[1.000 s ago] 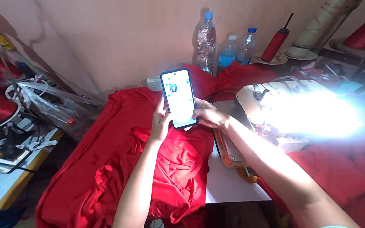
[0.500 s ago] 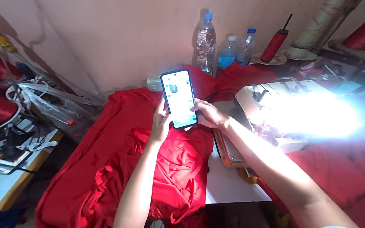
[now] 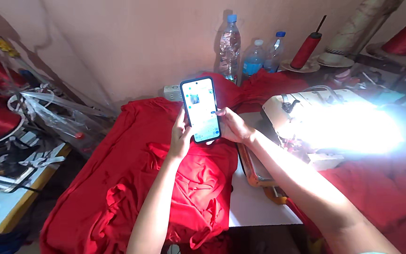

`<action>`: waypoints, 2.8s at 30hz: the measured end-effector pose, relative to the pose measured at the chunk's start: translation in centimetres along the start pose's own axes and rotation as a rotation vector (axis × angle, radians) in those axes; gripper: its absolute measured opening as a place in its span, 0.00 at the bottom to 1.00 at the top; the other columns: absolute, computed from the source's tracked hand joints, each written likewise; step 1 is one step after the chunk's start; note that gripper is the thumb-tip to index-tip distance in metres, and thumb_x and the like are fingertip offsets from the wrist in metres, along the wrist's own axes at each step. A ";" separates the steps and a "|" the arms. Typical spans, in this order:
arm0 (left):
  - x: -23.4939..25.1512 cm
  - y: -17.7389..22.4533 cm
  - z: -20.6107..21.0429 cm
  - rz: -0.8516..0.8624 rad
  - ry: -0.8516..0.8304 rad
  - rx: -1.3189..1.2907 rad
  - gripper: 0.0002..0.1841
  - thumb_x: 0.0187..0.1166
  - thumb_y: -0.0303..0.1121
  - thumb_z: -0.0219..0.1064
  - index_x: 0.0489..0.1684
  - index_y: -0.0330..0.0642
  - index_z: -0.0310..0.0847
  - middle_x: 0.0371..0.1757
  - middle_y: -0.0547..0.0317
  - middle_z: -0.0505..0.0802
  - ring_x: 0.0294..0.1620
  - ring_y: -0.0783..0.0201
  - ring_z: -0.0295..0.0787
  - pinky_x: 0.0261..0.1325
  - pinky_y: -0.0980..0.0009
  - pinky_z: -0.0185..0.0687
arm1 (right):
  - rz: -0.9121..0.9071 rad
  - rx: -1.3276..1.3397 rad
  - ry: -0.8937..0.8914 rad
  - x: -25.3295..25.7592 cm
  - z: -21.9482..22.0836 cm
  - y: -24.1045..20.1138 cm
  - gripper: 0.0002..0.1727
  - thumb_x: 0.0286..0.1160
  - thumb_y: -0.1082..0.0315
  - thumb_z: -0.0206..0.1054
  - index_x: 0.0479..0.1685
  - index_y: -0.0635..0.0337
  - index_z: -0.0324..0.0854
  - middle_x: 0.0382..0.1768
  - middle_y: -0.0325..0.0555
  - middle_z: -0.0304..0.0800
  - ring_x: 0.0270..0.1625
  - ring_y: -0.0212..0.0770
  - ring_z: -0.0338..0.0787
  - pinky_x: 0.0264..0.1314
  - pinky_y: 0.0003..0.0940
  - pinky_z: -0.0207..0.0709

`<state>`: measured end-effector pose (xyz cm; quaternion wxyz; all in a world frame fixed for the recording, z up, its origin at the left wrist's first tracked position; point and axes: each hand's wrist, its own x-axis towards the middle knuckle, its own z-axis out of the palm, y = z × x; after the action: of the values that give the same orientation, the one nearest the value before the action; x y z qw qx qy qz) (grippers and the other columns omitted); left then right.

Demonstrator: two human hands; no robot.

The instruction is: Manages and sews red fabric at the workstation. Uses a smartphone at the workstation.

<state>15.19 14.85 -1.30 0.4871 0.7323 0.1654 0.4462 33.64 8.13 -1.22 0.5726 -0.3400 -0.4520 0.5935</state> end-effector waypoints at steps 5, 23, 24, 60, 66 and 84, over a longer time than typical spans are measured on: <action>0.3 -0.4 -0.5 0.159 0.253 0.193 0.19 0.80 0.28 0.54 0.60 0.22 0.80 0.69 0.41 0.81 0.68 0.65 0.80 0.68 0.69 0.79 | 0.007 0.038 -0.071 -0.2 0.6 0.5 0.27 0.84 0.49 0.34 0.60 0.46 0.77 0.49 0.38 0.93 0.51 0.37 0.94 0.46 0.38 0.90; 0.1 0.9 -1.8 0.119 0.537 0.397 0.20 0.79 0.44 0.67 0.21 0.39 0.84 0.44 0.58 0.92 0.60 0.65 0.83 0.64 0.65 0.75 | 0.086 0.059 -0.179 -0.3 3.2 1.7 0.24 0.82 0.54 0.40 0.72 0.45 0.68 0.55 0.40 0.91 0.55 0.39 0.93 0.49 0.38 0.91; 0.1 0.9 -1.9 0.123 0.538 0.410 0.20 0.80 0.45 0.67 0.21 0.38 0.84 0.44 0.58 0.92 0.61 0.65 0.84 0.66 0.64 0.75 | 0.085 0.056 -0.179 -0.3 3.2 1.7 0.24 0.82 0.54 0.40 0.72 0.46 0.68 0.56 0.41 0.91 0.56 0.39 0.93 0.49 0.38 0.91; 0.4 1.8 -2.1 0.076 0.611 0.370 0.26 0.90 0.44 0.48 0.31 0.36 0.87 0.44 0.60 0.90 0.61 0.72 0.80 0.67 0.69 0.69 | 0.112 0.084 -0.233 -0.1 3.0 2.1 0.22 0.83 0.56 0.39 0.67 0.46 0.71 0.54 0.40 0.92 0.55 0.38 0.93 0.49 0.37 0.91; 0.3 1.0 -2.3 0.111 0.547 0.403 0.18 0.75 0.43 0.67 0.19 0.39 0.81 0.48 0.53 0.91 0.69 0.60 0.79 0.70 0.63 0.72 | 0.108 0.074 -0.205 -0.2 3.0 2.0 0.22 0.82 0.55 0.37 0.64 0.47 0.73 0.52 0.40 0.93 0.53 0.38 0.94 0.48 0.37 0.90; 0.6 1.1 -3.0 0.149 0.572 0.367 0.21 0.81 0.37 0.58 0.17 0.34 0.83 0.42 0.55 0.92 0.64 0.69 0.81 0.71 0.70 0.69 | 0.116 0.094 -0.246 -0.1 2.8 2.0 0.21 0.81 0.55 0.41 0.64 0.44 0.73 0.51 0.37 0.92 0.53 0.36 0.93 0.48 0.34 0.90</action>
<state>12.91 16.42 0.36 0.2475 0.6630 0.3188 0.6305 30.30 7.78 -2.10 0.4929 -0.2632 -0.4700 0.6833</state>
